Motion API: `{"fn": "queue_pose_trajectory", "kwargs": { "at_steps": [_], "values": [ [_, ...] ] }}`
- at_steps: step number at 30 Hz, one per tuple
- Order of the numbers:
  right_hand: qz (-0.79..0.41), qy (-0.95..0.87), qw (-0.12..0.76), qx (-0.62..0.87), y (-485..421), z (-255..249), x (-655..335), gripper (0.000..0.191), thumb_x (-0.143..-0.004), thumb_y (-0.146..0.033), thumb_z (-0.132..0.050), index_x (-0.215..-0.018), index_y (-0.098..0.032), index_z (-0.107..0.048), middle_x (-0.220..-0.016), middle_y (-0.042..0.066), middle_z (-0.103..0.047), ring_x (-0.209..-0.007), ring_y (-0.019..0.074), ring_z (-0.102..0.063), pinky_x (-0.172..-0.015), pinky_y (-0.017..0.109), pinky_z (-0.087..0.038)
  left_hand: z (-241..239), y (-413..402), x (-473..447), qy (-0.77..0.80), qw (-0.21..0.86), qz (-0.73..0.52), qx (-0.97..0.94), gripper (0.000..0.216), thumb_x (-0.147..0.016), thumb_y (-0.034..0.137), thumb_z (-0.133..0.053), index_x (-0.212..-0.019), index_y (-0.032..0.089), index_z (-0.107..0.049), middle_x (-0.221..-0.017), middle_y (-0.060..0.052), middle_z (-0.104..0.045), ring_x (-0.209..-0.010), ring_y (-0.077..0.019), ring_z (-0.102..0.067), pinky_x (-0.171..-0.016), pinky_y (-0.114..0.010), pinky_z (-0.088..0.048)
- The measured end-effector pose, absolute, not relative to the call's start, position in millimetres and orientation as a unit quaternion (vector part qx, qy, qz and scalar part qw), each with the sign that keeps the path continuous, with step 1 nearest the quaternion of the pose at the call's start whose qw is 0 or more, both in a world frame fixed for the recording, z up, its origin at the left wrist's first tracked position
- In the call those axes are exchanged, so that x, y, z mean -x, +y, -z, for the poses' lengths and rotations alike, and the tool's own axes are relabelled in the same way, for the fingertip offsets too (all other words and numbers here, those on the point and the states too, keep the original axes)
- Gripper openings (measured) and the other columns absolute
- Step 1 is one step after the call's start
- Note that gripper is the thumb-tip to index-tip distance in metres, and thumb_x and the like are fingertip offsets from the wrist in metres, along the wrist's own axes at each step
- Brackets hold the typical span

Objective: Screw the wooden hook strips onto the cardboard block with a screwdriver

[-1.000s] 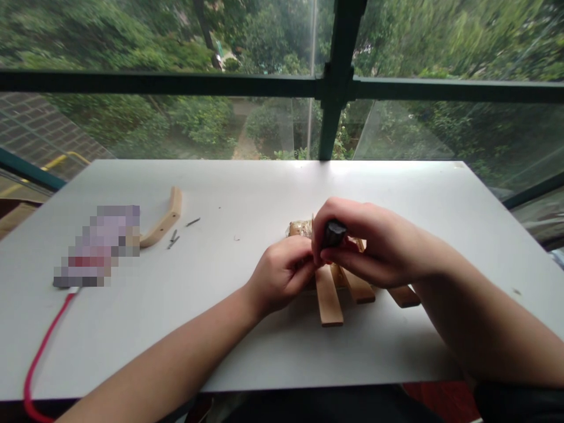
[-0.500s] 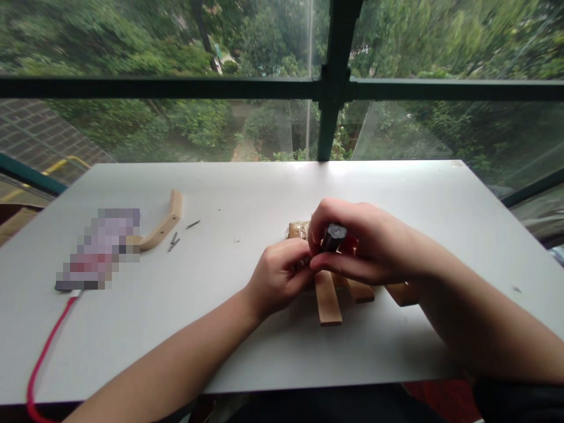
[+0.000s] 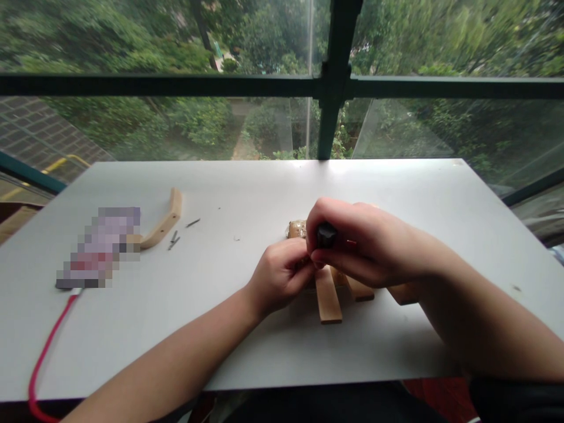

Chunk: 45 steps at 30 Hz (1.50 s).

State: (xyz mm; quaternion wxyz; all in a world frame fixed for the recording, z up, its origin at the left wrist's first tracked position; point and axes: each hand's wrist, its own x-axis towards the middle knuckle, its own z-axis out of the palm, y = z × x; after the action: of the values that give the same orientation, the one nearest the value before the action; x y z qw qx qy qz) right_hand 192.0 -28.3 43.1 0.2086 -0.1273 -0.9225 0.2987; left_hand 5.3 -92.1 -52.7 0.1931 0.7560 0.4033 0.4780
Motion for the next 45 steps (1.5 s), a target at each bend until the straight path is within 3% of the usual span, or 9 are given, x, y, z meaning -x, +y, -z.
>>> {"fn": "queue_pose_trajectory", "kwargs": {
  "at_steps": [3, 8, 18, 22, 26, 31, 36, 45],
  "values": [
    [-0.283, -0.925, 0.219, 0.127, -29.6, -41.8, -191.3, 0.019, -0.086, -0.013, -0.062, -0.098, -0.021, -0.049, -0.078, -0.005, -0.055, -0.062, 0.0069, -0.043, -0.056, 0.021, -0.035, 53.1, -92.1, -6.1, 0.403, 0.189, -0.478, -0.757, 0.017, -0.089, 0.019, -0.059, -0.073, 0.017, -0.061, -0.066, -0.002, -0.064, -0.061, -0.0120, -0.056, -0.059, -0.023, -0.048],
    [-0.290, -0.920, 0.233, 0.125, -28.7, -39.4, -191.5, 0.020, -0.087, -0.013, -0.062, -0.097, -0.021, -0.047, -0.078, -0.005, -0.053, -0.062, 0.0069, -0.043, -0.054, 0.021, -0.034, 53.5, -92.7, -8.5, 0.401, 0.207, -0.500, -0.739, 0.009, -0.090, 0.025, -0.063, -0.090, 0.017, -0.065, -0.073, 0.000, -0.065, -0.062, -0.0106, -0.054, -0.058, -0.021, -0.046],
    [-0.300, -0.910, 0.245, 0.145, -25.5, -35.7, -190.5, 0.019, -0.088, -0.016, -0.062, -0.098, -0.022, -0.047, -0.080, -0.004, -0.055, -0.064, 0.0075, -0.046, -0.054, 0.021, -0.036, 54.0, -93.2, -9.0, 0.431, 0.192, -0.498, -0.728, 0.032, -0.091, 0.027, -0.064, -0.062, 0.016, -0.055, -0.054, 0.004, -0.051, -0.050, -0.0071, -0.043, -0.048, -0.019, -0.037],
    [-0.334, -0.903, 0.236, 0.133, -25.8, -38.9, -193.2, 0.023, -0.088, -0.021, -0.064, -0.105, -0.019, -0.049, -0.084, -0.002, -0.059, -0.066, 0.0081, -0.050, -0.056, 0.021, -0.038, 52.4, -94.1, -8.8, 0.441, 0.212, -0.478, -0.730, 0.027, -0.091, 0.028, -0.064, -0.067, 0.015, -0.062, -0.061, 0.000, -0.061, -0.055, -0.0097, -0.052, -0.053, -0.021, -0.044],
    [-0.380, -0.900, 0.198, 0.083, -26.5, -45.4, -198.3, 0.043, -0.085, -0.009, -0.055, -0.126, -0.016, -0.045, -0.099, 0.004, -0.064, -0.077, 0.0108, -0.056, -0.065, 0.024, -0.044, 50.4, -95.0, -10.3, 0.433, 0.215, -0.478, -0.734, 0.018, -0.092, 0.027, -0.062, -0.083, 0.015, -0.071, -0.069, -0.002, -0.068, -0.061, -0.0120, -0.059, -0.058, -0.022, -0.049],
    [-0.354, -0.911, 0.192, 0.089, -23.1, -44.5, -198.5, 0.016, -0.089, -0.012, -0.054, -0.104, -0.017, -0.051, -0.094, 0.003, -0.064, -0.077, 0.0117, -0.056, -0.067, 0.025, -0.043, 51.0, -94.1, -9.7, 0.412, 0.203, -0.487, -0.743, 0.018, -0.093, 0.021, -0.059, -0.079, 0.015, -0.069, -0.063, 0.000, -0.065, -0.056, -0.0095, -0.054, -0.055, -0.020, -0.045],
    [-0.323, -0.913, 0.211, 0.134, -23.8, -37.8, -196.3, 0.018, -0.085, -0.014, -0.061, -0.099, -0.019, -0.050, -0.082, -0.001, -0.062, -0.067, 0.0097, -0.051, -0.059, 0.023, -0.038, 52.7, -93.4, -7.7, 0.408, 0.200, -0.473, -0.755, 0.022, -0.093, 0.023, -0.058, -0.074, 0.016, -0.066, -0.062, 0.000, -0.062, -0.056, -0.0104, -0.054, -0.055, -0.021, -0.045],
    [-0.317, -0.904, 0.247, 0.148, -24.3, -30.2, -195.1, 0.016, -0.087, -0.021, -0.065, -0.093, -0.019, -0.050, -0.073, -0.004, -0.056, -0.061, 0.0075, -0.044, -0.052, 0.021, -0.033, 52.6, -93.7, -9.1, 0.389, 0.235, -0.470, -0.757, 0.018, -0.093, 0.015, -0.054, -0.089, 0.017, -0.071, -0.081, -0.003, -0.073, -0.069, -0.0133, -0.065, -0.068, -0.024, -0.053]
  ]
}}
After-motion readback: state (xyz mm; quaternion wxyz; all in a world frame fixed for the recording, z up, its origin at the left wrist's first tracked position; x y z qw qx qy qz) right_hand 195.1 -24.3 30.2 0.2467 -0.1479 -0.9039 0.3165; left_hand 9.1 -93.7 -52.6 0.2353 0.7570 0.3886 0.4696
